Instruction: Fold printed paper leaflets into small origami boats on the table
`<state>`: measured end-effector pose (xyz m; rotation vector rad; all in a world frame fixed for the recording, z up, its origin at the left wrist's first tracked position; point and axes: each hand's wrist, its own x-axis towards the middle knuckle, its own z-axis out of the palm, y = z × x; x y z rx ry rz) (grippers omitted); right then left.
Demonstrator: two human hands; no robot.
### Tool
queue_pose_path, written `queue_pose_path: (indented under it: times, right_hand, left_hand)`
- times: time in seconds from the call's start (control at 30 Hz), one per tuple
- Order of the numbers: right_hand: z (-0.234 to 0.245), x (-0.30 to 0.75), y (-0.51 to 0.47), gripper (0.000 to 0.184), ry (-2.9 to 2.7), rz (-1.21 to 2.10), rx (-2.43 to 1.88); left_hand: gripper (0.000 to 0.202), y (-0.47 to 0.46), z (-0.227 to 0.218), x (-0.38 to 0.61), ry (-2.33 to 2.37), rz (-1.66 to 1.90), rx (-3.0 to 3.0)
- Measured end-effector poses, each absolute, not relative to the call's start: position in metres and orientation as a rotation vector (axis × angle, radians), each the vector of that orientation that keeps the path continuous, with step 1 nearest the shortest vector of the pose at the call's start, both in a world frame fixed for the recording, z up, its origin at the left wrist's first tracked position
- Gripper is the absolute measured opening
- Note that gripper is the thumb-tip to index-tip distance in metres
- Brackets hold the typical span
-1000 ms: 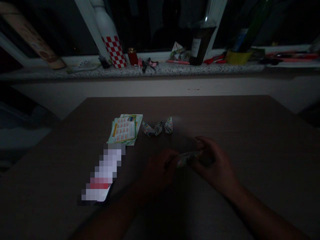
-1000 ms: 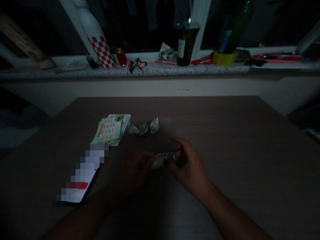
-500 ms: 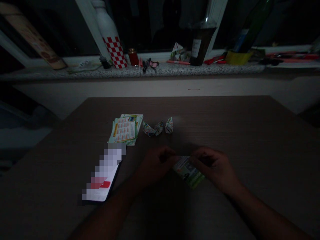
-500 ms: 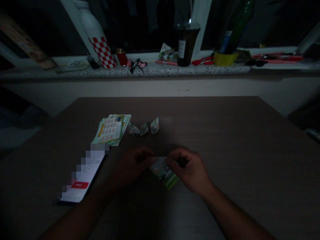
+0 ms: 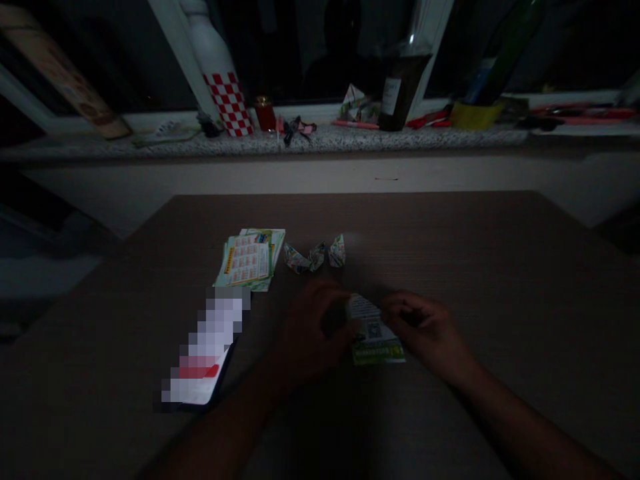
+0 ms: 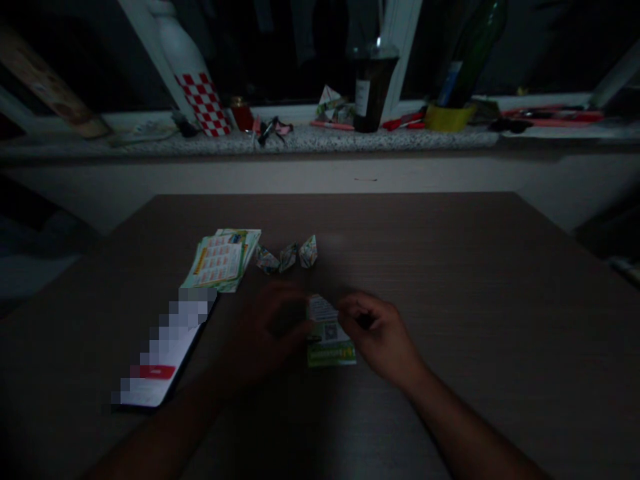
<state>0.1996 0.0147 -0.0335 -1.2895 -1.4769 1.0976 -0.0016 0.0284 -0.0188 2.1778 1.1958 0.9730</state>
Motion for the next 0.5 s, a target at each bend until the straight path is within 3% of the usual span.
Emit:
queue_pose_path:
  times: [0.13, 0.33, 0.5]
  right_hand:
    - [-0.038, 0.201, 0.017, 0.014, -1.335, 1.073, -1.366]
    - [-0.040, 0.203, 0.015, 0.020, -1.529, 1.024, -1.409]
    - [-0.033, 0.210, 0.016, 0.016, -1.983, 0.870, -1.364]
  left_hand:
    - [0.045, 0.016, -0.012, 0.005, 0.924, 0.796, 2.541]
    - [0.011, 0.019, -0.017, 0.008, 0.804, 0.598, 2.816]
    - [0.013, 0.027, -0.017, -0.004, 0.747, 0.490, 2.765]
